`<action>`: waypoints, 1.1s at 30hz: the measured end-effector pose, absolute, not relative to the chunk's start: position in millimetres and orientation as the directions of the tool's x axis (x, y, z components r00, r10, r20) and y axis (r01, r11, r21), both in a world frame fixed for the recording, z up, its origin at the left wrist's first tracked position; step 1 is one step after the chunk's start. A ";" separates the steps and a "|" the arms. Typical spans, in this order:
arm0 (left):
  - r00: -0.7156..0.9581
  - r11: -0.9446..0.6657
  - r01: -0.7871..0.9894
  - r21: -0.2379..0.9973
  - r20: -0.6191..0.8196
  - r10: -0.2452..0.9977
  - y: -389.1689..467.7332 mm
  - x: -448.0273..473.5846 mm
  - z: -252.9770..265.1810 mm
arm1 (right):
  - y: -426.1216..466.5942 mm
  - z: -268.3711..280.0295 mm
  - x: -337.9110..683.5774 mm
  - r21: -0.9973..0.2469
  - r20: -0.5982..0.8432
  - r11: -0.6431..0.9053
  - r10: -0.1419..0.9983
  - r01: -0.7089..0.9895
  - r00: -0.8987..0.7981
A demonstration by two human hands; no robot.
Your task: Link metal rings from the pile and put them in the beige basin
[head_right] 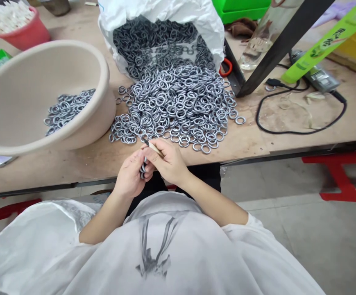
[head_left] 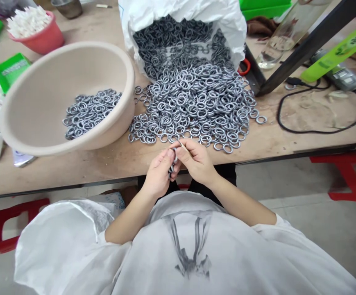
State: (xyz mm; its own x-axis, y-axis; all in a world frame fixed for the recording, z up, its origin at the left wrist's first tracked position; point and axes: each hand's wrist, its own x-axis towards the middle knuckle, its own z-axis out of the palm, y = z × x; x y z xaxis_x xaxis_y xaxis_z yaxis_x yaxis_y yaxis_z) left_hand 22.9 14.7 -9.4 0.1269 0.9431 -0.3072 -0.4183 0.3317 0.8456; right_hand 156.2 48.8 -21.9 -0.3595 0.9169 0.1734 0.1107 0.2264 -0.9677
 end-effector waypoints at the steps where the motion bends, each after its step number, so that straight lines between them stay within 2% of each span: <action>1: 0.120 0.319 -0.424 0.847 -0.297 0.947 14.8 22.8 -8.5 | 49.5 -20.2 158.2 -0.951 0.216 0.276 0.917 0.143 -0.334; 4: 0.077 0.285 -0.438 0.853 -0.280 0.957 15.1 21.6 -6.7 | 48.4 -15.0 165.1 -0.849 0.340 0.446 0.872 0.285 -0.353; 9: 0.041 0.291 -0.433 0.853 -0.304 0.952 15.7 20.6 -8.6 | 40.6 -9.9 170.5 -0.741 0.372 0.558 0.804 0.372 -0.465; 14: 0.083 0.277 -0.411 0.869 -0.267 0.960 12.5 18.1 -10.1 | 45.3 -11.2 170.0 -0.743 0.311 0.535 0.808 0.402 -0.500; 19: 0.229 0.244 -0.395 0.886 -0.162 0.960 3.4 7.6 -4.2 | 70.3 -13.3 165.5 -0.701 0.164 0.352 0.926 0.620 -0.340; 23: 0.083 0.185 -0.477 0.859 -0.166 0.983 5.7 -8.4 -0.7 | 84.5 -7.2 145.4 -0.557 0.149 0.400 0.910 0.728 -0.387; 26: -0.014 0.187 -0.481 0.857 -0.221 0.975 8.6 -21.9 -2.4 | 91.2 -5.0 128.1 -0.380 0.067 0.424 0.899 0.822 -0.432; 28: -0.053 0.192 -0.478 0.857 -0.246 0.968 9.5 -29.0 -3.9 | 94.8 -6.3 122.0 -0.321 0.027 0.420 0.900 0.849 -0.435; 30: -0.063 0.211 -0.492 0.845 -0.276 0.959 10.3 -32.9 -4.6 | 96.6 -8.4 122.1 -0.370 0.052 0.410 0.905 0.834 -0.422; 31: -0.055 0.225 -0.507 0.832 -0.292 0.955 10.9 -33.4 -4.6 | 96.4 -9.1 124.1 -0.441 0.085 0.404 0.908 0.801 -0.411; 33: -0.022 0.253 -0.536 0.805 -0.312 0.950 12.5 -31.2 -4.9 | 93.0 -9.4 130.5 -0.663 0.134 0.380 0.908 0.645 -0.397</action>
State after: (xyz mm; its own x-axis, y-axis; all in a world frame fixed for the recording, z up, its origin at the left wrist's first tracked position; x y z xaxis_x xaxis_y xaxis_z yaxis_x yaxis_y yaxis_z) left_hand -31.2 12.5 -4.9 -0.0216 0.9497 -0.3125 -0.5364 0.2527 0.8052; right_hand 130.5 93.0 -9.4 -0.3968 0.9081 0.1338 0.6453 0.3796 -0.6630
